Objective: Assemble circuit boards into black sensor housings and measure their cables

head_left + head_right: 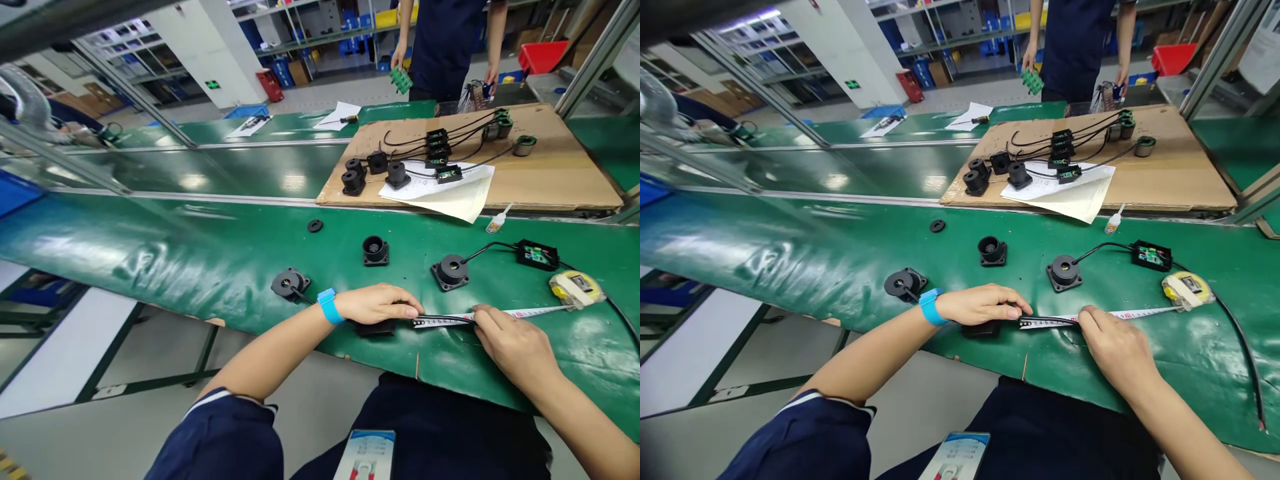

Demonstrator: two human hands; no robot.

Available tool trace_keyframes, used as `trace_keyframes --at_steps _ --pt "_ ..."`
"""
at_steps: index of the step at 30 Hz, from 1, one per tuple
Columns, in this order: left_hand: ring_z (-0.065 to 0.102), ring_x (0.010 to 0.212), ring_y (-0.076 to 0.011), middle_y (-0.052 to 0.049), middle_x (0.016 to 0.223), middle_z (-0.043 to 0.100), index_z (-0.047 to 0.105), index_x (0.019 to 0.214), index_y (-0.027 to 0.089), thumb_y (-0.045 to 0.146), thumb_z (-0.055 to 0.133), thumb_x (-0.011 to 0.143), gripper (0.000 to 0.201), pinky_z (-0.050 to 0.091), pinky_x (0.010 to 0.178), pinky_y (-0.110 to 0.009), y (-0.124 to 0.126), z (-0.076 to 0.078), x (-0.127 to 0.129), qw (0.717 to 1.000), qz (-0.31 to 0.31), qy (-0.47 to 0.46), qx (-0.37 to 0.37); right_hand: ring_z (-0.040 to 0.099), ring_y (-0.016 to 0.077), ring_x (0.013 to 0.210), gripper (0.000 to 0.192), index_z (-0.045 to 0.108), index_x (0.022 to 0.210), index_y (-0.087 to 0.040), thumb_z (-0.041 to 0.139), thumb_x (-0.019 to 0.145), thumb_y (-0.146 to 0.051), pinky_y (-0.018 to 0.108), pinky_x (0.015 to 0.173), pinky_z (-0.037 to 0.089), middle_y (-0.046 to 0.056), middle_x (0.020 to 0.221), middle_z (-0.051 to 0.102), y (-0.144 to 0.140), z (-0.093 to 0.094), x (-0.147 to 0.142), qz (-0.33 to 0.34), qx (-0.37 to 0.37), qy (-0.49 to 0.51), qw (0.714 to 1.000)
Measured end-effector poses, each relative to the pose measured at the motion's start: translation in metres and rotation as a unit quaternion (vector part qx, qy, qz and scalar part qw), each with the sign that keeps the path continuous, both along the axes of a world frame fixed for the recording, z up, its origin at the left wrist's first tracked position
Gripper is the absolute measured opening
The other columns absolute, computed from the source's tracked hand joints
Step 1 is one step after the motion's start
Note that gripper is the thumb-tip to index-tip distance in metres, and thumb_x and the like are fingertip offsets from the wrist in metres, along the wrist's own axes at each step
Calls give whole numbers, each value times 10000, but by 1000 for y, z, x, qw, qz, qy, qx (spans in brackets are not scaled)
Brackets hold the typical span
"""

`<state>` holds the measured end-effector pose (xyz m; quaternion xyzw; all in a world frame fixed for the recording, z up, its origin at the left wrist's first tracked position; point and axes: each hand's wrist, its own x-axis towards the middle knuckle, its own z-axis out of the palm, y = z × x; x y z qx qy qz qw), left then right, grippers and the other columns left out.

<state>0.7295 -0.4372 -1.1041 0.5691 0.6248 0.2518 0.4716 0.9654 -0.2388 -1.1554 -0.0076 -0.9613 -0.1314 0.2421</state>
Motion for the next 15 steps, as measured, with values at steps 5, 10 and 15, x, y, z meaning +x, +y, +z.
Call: trace_keyframes --at_steps 5,10,15 --pt "619 1006 -207 -94 1093 700 692 1089 181 711 264 983 690 456 945 -301 14 -11 6 998 -48 -33 16 627 133 617 109 576 877 -194 513 961 -165 277 614 400 -5 933 743 0 -3 3 15 -58 16 998" --pt "596 889 -174 -45 982 672 678 1094 176 744 477 903 633 470 825 -274 16 -12 5 993 -61 -82 -51 620 142 599 116 573 839 -185 558 948 -147 300 598 378 2 916 752 -4 -4 3 10 -23 22 999" --pt "578 762 -134 5 850 660 675 1113 182 526 776 796 478 442 694 -236 18 -15 4 983 -46 -147 -95 629 150 633 86 590 850 -174 631 923 -152 300 616 400 12 966 756 -11 -5 0 21 -13 38 999"
